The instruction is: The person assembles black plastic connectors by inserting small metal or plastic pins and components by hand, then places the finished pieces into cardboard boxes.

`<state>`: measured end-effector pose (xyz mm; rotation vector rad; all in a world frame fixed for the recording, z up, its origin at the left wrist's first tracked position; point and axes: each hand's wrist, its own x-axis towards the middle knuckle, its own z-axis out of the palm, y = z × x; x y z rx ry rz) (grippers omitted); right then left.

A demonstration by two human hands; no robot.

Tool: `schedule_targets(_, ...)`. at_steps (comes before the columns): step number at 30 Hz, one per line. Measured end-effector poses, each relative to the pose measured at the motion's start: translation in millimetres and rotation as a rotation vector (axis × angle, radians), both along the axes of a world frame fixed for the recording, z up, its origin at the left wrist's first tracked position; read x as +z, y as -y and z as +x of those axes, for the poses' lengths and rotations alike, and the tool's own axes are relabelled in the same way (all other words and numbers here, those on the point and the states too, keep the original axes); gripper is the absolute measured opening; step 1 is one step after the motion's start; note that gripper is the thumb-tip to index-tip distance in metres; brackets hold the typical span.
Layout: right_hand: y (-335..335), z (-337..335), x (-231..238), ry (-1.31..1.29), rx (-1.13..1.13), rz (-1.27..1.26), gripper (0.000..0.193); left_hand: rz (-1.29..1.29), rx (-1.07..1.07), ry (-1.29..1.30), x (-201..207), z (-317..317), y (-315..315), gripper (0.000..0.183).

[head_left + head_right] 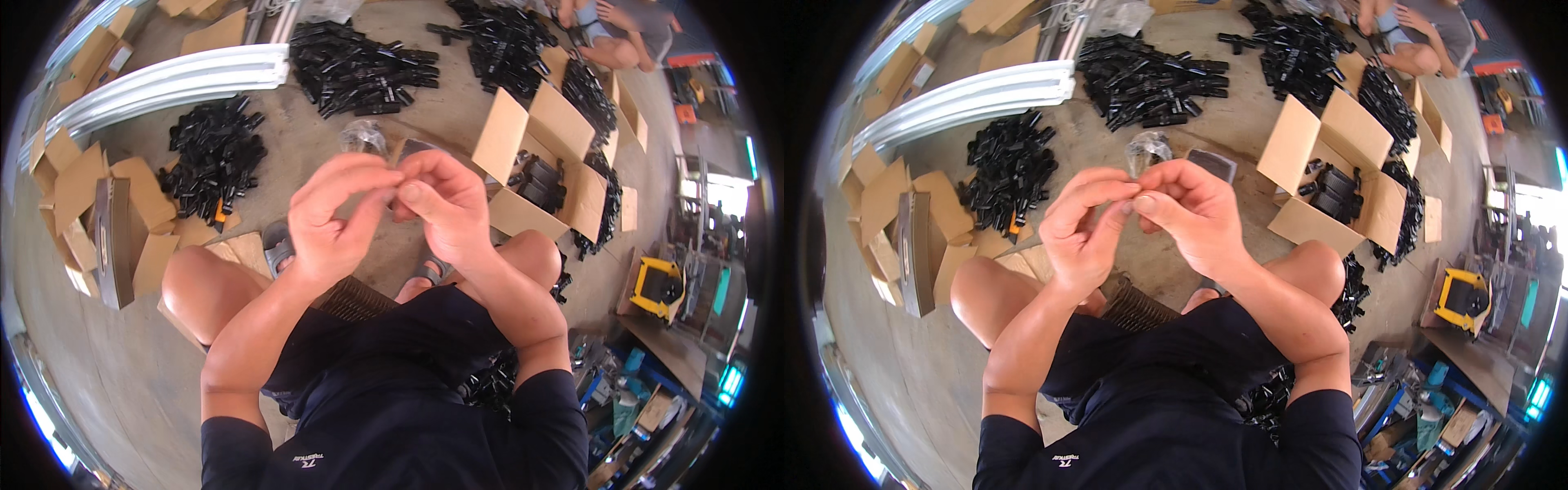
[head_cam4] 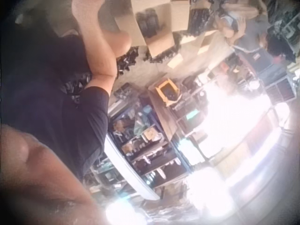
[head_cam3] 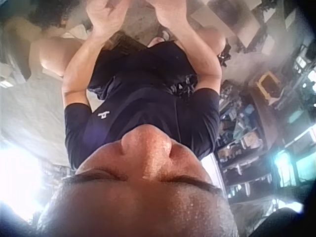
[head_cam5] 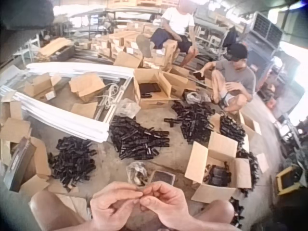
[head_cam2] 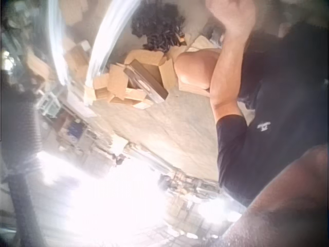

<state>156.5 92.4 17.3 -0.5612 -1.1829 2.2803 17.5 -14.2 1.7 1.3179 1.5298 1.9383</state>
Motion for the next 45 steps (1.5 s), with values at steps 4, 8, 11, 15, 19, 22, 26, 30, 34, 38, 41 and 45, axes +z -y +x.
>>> schedule_targets(4, -5.9, -9.5, -0.6, 0.15, 0.028, 0.07, 0.016, -0.095, 0.112, 0.139, 1.3, 6.1, 0.9, 0.033)
schedule_targets(8, -25.5, -21.6, -15.8, 0.368, 0.026, 0.3, 0.017, -0.082, 0.116, 0.321, 2.6, -7.4, -4.5, 0.032)
schedule_targets(11, -42.7, -29.0, -49.2, 0.5, -0.042, 0.442, 0.021, -0.075, 0.101, 0.417, 2.2, -19.2, -9.4, 0.028)
schedule_targets(15, -53.2, -36.3, -42.1, 0.537, -0.145, 0.444, 0.024, -0.077, 0.128, 0.475, 1.7, -28.1, -7.9, 0.026)
schedule_targets(19, -63.4, -0.2, 22.5, 0.375, -0.115, 0.439, 0.024, -0.151, 0.188, 0.456, 6.0, -31.3, -2.3, 0.023)
schedule_targets(22, -90.2, 46.4, 80.3, 0.417, -0.14, 0.71, 0.024, -0.127, 0.184, 0.478, 0.5, -32.9, 4.1, 0.023)
schedule_targets(26, -183.5, 107.2, 64.7, 0.688, -0.413, 0.879, 0.03, -0.165, 0.043, 0.494, -3.7, -25.9, 2.8, 0.026)
schedule_targets(30, -288.7, 195.2, -67.8, 1.145, -0.502, 0.682, 0.033, -0.259, -0.01, 0.475, -9.7, -8.5, -13.9, 0.027)
schedule_targets(34, -309.3, 246.3, -189.1, 1.584, -0.277, 0.767, 0.042, -0.407, -0.021, 0.378, -16.5, 5.5, -23.5, 0.027)
schedule_targets(38, -298.7, 210.0, -230.5, 1.604, -0.108, 0.59, 0.049, -0.511, 0.0, 0.289, -28.0, 9.6, -25.4, 0.026)
schedule_targets(41, -309.7, 222.0, -292.8, 1.773, -0.093, 0.887, 0.056, -0.571, -0.032, 0.304, -44.5, 15.8, -35.9, 0.023)
schedule_targets(45, -305.8, 207.2, -319.0, 1.945, -0.131, 0.908, 0.05, -0.604, -0.046, 0.345, -59.7, 24.5, -42.6, 0.022)
